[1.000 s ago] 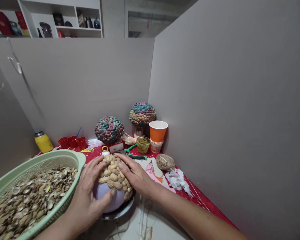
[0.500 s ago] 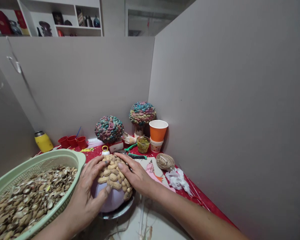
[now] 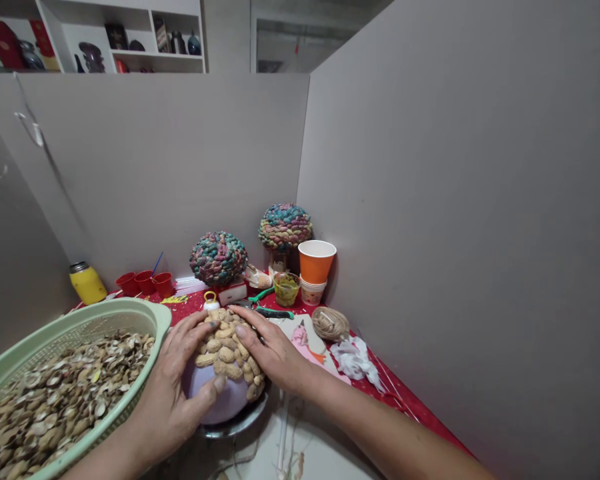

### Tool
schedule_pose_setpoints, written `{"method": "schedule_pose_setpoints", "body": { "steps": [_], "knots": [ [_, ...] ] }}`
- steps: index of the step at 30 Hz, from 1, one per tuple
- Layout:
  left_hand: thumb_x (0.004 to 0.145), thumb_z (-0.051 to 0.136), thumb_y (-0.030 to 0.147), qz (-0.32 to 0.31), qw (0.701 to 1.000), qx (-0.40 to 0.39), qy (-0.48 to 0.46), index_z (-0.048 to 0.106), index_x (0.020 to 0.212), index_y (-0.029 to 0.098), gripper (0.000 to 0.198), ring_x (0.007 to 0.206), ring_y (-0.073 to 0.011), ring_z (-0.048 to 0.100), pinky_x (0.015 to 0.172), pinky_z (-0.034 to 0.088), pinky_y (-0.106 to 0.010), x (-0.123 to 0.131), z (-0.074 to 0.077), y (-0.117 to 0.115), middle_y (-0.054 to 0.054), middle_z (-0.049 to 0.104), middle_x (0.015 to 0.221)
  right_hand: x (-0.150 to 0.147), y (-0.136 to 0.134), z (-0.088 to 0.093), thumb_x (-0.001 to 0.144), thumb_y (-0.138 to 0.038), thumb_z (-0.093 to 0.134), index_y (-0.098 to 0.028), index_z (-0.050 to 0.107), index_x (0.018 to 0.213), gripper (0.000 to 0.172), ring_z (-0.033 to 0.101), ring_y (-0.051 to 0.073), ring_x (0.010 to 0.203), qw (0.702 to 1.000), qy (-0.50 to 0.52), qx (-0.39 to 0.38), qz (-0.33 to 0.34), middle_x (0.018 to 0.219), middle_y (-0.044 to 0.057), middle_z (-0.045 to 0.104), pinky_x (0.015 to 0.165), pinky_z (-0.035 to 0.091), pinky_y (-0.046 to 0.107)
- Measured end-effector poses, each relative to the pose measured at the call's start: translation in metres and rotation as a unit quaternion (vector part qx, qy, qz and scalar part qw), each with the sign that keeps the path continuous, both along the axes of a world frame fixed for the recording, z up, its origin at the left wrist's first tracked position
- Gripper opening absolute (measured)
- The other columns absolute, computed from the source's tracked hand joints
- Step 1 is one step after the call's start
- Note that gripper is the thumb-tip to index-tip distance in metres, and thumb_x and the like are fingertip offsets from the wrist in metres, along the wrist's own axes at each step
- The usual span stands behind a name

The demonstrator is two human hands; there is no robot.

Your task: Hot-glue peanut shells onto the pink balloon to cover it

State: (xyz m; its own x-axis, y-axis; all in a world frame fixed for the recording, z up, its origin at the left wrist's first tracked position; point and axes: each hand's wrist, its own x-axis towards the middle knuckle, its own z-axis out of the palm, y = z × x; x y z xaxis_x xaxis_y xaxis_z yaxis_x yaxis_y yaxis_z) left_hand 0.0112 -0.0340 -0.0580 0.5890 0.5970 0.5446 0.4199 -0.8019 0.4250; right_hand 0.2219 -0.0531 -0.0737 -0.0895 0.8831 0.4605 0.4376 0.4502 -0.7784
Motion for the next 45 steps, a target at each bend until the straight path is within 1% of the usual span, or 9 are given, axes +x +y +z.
{"method": "schedule_pose_setpoints", "body": {
  "steps": [4,11,22,26,29,33,41,45],
  "knots": [
    [0.086,0.061,0.030,0.008,1.000,0.000,0.004,0.038,0.137,0.034,0.056,0.138,-0.0332,0.034,0.111,0.028,-0.062,0.000,-0.002,0.000,-0.009,0.038,0.150,0.000,-0.001,0.001,0.098,-0.049,0.040,-0.015,0.050,0.135,0.051,0.049,0.022,0.125,1.000,-0.003,0.001,0.001,0.136,0.011,0.054,0.108,0.036,0.039],
    [0.088,0.061,0.033,0.016,1.000,-0.012,-0.008,0.040,0.134,0.035,0.051,0.137,-0.0306,0.034,0.111,0.030,-0.059,0.000,-0.003,0.000,-0.008,0.040,0.149,-0.001,-0.004,0.004,0.098,-0.049,0.041,-0.014,0.050,0.135,0.051,0.048,0.023,0.126,1.000,-0.004,0.003,0.002,0.136,0.012,0.054,0.108,0.036,0.039],
    [0.084,0.065,0.035,0.021,0.998,-0.054,-0.028,0.051,0.125,0.029,0.044,0.134,-0.0337,0.040,0.109,0.031,-0.062,0.004,0.005,-0.002,-0.011,0.045,0.144,0.000,-0.002,0.002,0.099,-0.047,0.041,-0.017,0.050,0.134,0.047,0.049,0.023,0.126,1.000,-0.005,0.012,0.002,0.136,0.011,0.054,0.108,0.036,0.040],
    [0.083,0.066,0.034,0.021,0.999,-0.045,-0.021,0.049,0.127,0.030,0.047,0.134,-0.0339,0.040,0.109,0.031,-0.063,0.004,0.007,-0.003,-0.011,0.045,0.144,-0.001,-0.004,0.003,0.099,-0.046,0.042,-0.019,0.051,0.134,0.045,0.049,0.023,0.126,1.000,-0.006,0.011,0.002,0.136,0.011,0.054,0.108,0.037,0.041],
    [0.086,0.063,0.035,0.024,0.999,-0.037,-0.029,0.050,0.127,0.030,0.043,0.132,-0.0329,0.042,0.108,0.033,-0.061,0.005,0.007,-0.003,-0.011,0.047,0.143,0.000,-0.004,0.003,0.099,-0.046,0.042,-0.020,0.051,0.134,0.045,0.049,0.024,0.126,1.000,-0.005,0.014,0.003,0.136,0.011,0.054,0.108,0.037,0.042],
    [0.087,0.062,0.036,0.027,0.998,-0.047,-0.036,0.052,0.124,0.029,0.039,0.132,-0.0318,0.042,0.108,0.034,-0.060,0.006,0.007,-0.003,-0.011,0.048,0.141,0.000,-0.002,0.002,0.099,-0.048,0.042,-0.018,0.050,0.135,0.047,0.048,0.024,0.127,1.000,-0.003,0.015,0.002,0.137,0.012,0.053,0.109,0.036,0.041],
    [0.087,0.063,0.035,0.027,0.997,-0.048,-0.048,0.052,0.125,0.029,0.040,0.133,-0.0307,0.041,0.109,0.033,-0.059,0.006,0.003,-0.001,-0.010,0.048,0.142,-0.001,-0.001,0.001,0.100,-0.049,0.040,-0.018,0.050,0.135,0.048,0.049,0.022,0.126,1.000,-0.006,0.016,0.002,0.136,0.011,0.054,0.108,0.037,0.039],
    [0.085,0.065,0.037,0.025,0.998,-0.037,-0.047,0.053,0.124,0.028,0.042,0.132,-0.0321,0.043,0.109,0.034,-0.058,0.006,0.003,0.001,-0.011,0.050,0.141,-0.001,0.000,-0.001,0.100,-0.049,0.040,-0.020,0.050,0.135,0.046,0.049,0.022,0.126,1.000,-0.007,0.016,-0.001,0.137,0.009,0.054,0.108,0.037,0.040]
  ]
}}
